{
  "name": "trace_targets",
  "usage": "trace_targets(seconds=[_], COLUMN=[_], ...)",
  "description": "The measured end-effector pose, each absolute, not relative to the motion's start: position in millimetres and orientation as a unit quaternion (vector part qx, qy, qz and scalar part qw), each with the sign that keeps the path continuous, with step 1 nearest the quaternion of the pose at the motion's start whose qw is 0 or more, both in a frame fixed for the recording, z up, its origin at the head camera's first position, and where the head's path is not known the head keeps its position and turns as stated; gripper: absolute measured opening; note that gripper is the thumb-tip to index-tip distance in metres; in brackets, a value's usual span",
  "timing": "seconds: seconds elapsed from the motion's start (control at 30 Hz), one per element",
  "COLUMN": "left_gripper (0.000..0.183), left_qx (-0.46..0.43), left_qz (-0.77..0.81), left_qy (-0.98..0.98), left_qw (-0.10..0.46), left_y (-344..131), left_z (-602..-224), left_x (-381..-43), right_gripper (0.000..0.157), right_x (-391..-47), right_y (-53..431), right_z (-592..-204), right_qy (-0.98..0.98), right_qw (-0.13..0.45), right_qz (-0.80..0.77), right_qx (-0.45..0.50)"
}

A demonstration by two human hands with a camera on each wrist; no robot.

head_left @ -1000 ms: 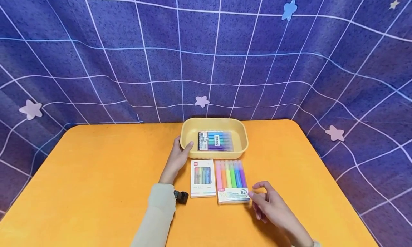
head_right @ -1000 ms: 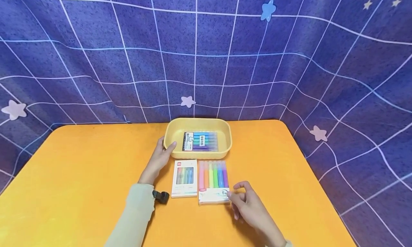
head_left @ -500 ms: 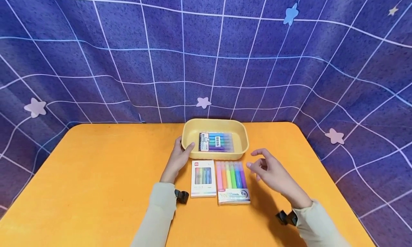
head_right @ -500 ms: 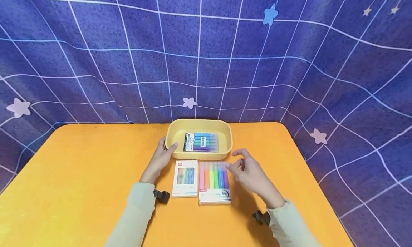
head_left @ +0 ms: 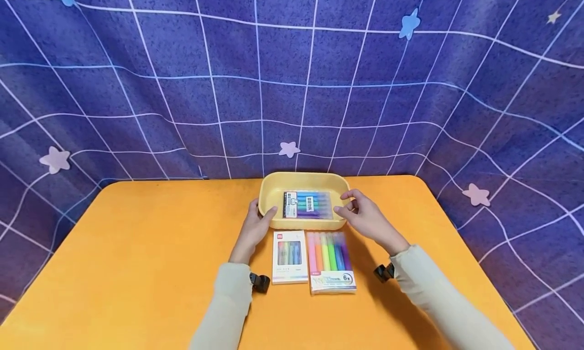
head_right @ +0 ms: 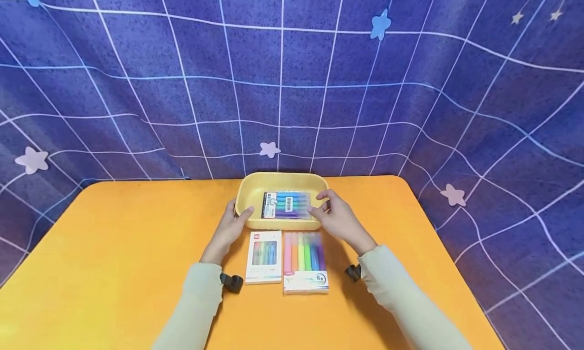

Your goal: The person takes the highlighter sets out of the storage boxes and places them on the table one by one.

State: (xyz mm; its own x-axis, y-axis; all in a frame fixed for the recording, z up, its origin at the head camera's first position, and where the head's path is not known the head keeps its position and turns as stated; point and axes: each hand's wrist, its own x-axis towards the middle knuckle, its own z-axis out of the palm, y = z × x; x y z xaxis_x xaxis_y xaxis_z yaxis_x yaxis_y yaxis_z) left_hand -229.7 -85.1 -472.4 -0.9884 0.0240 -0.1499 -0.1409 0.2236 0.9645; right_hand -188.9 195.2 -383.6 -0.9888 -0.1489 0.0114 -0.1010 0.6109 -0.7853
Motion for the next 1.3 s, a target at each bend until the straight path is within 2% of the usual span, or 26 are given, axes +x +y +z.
trace_targets(seconds=[0.43, 0.8, 1.0, 1.17, 1.3], left_gripper=[0.07, 0.072, 0.072, 0.072, 0.072], left_qx=[-0.028, -0.044, -0.051, -0.046, -0.038], left_qz=[0.621, 0.616, 0.617, 0.619, 0.625], left_qy=[0.781, 0.784, 0.783, 0.783, 0.778], left_qw=[0.062, 0.053, 0.051, 0.051, 0.045], left_y=[-85, -87, -90, -88, -87], left_z=[-476, -479, -481, -482, -481], left_x=[-227, -230, -227, -226, -227], right_gripper=[0.043, 0.046, 0.051, 0.059, 0.056], right_x=[-232, -274, -286, -291, -294], right_y=[185, 168, 162, 163, 161], right_z=[-402, -405, -410, -413, -413], right_qy=[0.888, 0.928, 0.942, 0.945, 0.949], right_qw=[0.084, 0.079, 0.079, 0.103, 0.111], right_qz=[-0.451, -0.356, -0.319, -0.308, -0.294], right_qx=[-0.034, -0.074, -0.064, -0.04, -0.038])
